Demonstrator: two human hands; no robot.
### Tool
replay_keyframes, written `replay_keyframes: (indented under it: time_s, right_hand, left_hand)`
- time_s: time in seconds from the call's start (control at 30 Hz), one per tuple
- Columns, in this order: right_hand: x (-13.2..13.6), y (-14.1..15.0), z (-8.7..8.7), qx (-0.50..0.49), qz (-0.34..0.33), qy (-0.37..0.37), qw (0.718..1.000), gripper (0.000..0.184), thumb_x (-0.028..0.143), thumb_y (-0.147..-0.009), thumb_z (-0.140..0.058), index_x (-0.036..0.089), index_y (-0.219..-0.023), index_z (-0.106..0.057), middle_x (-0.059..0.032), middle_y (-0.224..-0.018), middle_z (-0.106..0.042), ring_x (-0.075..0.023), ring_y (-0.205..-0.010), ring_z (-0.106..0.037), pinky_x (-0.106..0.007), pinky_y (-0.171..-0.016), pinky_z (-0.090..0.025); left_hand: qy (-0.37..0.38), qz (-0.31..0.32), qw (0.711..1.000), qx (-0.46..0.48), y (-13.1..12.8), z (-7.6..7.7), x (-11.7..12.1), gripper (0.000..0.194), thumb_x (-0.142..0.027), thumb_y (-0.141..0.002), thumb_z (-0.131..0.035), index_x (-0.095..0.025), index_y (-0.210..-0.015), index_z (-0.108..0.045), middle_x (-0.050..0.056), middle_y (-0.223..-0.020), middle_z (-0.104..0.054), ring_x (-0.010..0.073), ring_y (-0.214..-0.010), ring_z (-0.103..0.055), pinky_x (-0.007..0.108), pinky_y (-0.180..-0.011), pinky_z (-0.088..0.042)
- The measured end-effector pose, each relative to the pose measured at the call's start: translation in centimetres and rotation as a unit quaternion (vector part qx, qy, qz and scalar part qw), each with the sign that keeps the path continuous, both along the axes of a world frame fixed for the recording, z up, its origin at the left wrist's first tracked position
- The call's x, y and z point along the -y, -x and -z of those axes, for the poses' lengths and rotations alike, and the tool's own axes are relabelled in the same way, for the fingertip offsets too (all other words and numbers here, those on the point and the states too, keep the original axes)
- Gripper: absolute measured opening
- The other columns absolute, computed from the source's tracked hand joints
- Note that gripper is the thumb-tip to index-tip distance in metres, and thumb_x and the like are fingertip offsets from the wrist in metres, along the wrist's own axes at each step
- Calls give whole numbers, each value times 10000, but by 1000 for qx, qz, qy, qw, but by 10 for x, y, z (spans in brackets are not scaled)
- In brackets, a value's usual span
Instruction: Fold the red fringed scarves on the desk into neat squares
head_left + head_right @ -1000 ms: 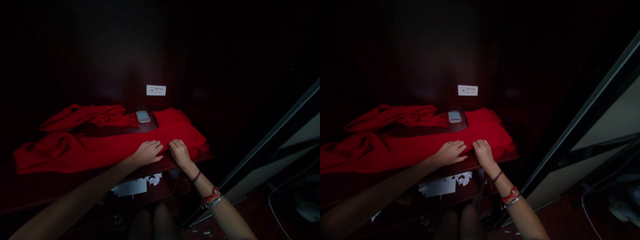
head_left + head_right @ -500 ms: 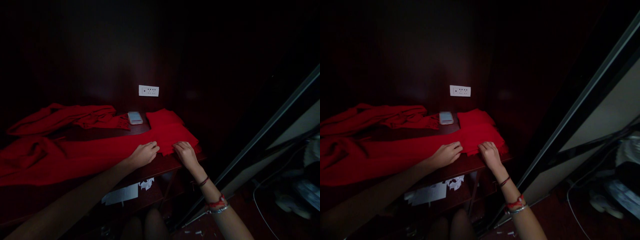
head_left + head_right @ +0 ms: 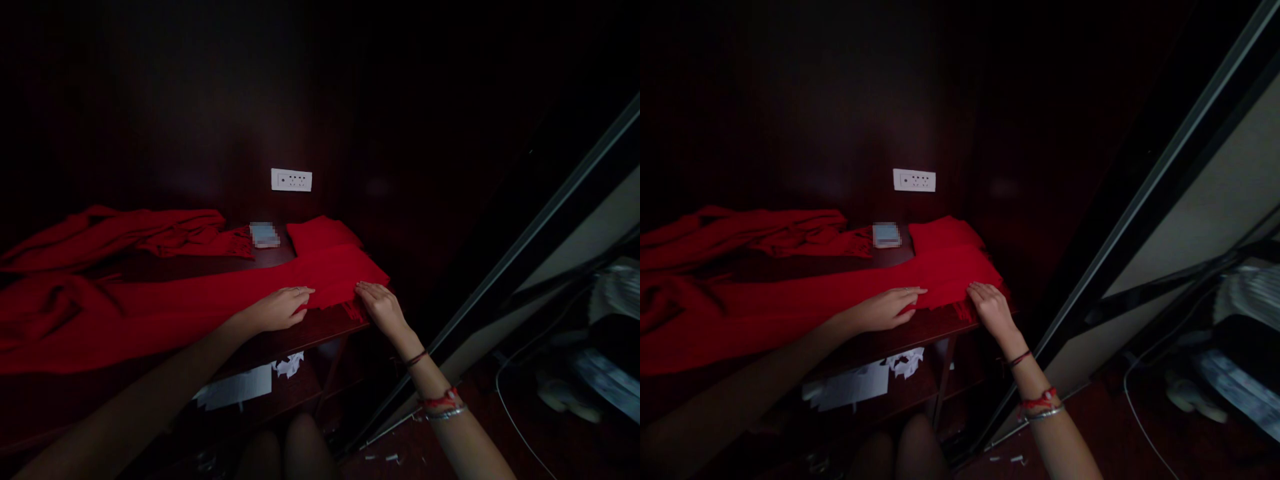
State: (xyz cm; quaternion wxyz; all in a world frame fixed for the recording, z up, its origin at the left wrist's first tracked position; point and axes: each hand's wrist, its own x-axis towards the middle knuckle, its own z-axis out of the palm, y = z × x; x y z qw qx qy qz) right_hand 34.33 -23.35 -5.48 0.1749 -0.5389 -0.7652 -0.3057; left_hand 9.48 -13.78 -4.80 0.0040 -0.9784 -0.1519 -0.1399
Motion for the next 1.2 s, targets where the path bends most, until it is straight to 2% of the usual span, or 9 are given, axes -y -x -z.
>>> replay_keyframes:
  time_s: [0.23, 0.4, 0.53, 0.6, 0.67, 0.77, 0.87, 1.03, 1.2]
  right_hand:
    - [3, -18, -1, -28, 48, -12, 998, 248, 102, -802, -389, 140, -933, -596, -83, -949, -622, -177, -910, -543, -303, -812, -397]
    - [9, -23, -2, -65, 134, -1, 989, 252, 85, -775, -383, 125, -902, -597, -110, -950, -606, -195, -891, -533, -315, -798, -402]
    - [13, -12, -15, -92, 161, -2, 983, 287, 49, -746, -358, 112, -882, -603, -127, -951, -595, -207, -924, -515, -329, -811, -402]
    - [10, 1, -25, -109, 140, -15, 984, 297, 46, -742, -359, 108, -898, -603, -121, -968, -591, -203, -974, -490, -330, -870, -366]
    - [1, 19, -35, -119, 82, -1, 990, 300, 69, -757, -365, 118, -950, -589, -101, -1018, -577, -184, -1023, -461, -323, -926, -317]
    - [-20, 47, -41, -96, -28, 91, 991, 317, 190, -824, -346, 174, -1093, -513, -57, -1158, -505, -161, -1127, -374, -354, -975, -243]
    - [-42, 63, -36, -72, -56, 199, 976, 408, 369, -851, -291, 237, -1229, -369, -42, -1294, -361, -190, -1203, -267, -444, -973, -199]
    - [-53, 46, -28, -66, 59, 310, 947, 470, 420, -851, -203, 280, -1300, -209, -43, -1369, -187, -255, -1242, -140, -551, -944, -128]
    - [-54, 19, -40, -79, 200, 296, 931, 471, 346, -851, -215, 222, -1305, -226, -88, -1363, -196, -286, -1237, -126, -529, -957, -117]
  left_hand:
    - [2, 10, 1000, 0, 3, -6, 4, 153, -211, -806, -368, -150, -828, -507, 68, -1266, -380, 146, -1126, -383, 265, -952, -300]
    - [10, 12, 1000, -9, 4, -6, 3, 172, -219, -820, -363, -154, -865, -516, 58, -1237, -419, 127, -1098, -414, 249, -939, -308]
    - [-5, 1, 1000, -7, 4, -4, 2, 201, -224, -830, -351, -172, -928, -518, 39, -1235, -420, 121, -1095, -413, 249, -940, -304]
    - [-13, -1, 1000, -8, 4, -4, 3, 217, -228, -836, -341, -182, -954, -518, 33, -1235, -420, 122, -1088, -419, 255, -937, -307]
    - [-19, 0, 1000, -8, 4, -4, 3, 228, -234, -837, -343, -187, -980, -514, 35, -1229, -427, 129, -1085, -421, 264, -935, -309]
    - [-23, -1, 1000, -11, 5, -4, 4, 231, -237, -837, -346, -180, -988, -512, 49, -1205, -453, 142, -1083, -426, 279, -931, -315]
    - [-25, -5, 1000, -12, 7, -4, 5, 222, -232, -835, -355, -168, -973, -516, 62, -1160, -495, 151, -1079, -434, 284, -930, -318]
    - [-6, 18, 1000, -4, 10, -6, 8, 199, -215, -835, -360, -180, -940, -526, 38, -1156, -505, 138, -1084, -432, 278, -942, -308]
    - [10, 17, 1000, 8, 8, -6, 9, 191, -200, -830, -364, -191, -896, -543, 27, -1158, -503, 141, -1076, -440, 291, -931, -317]
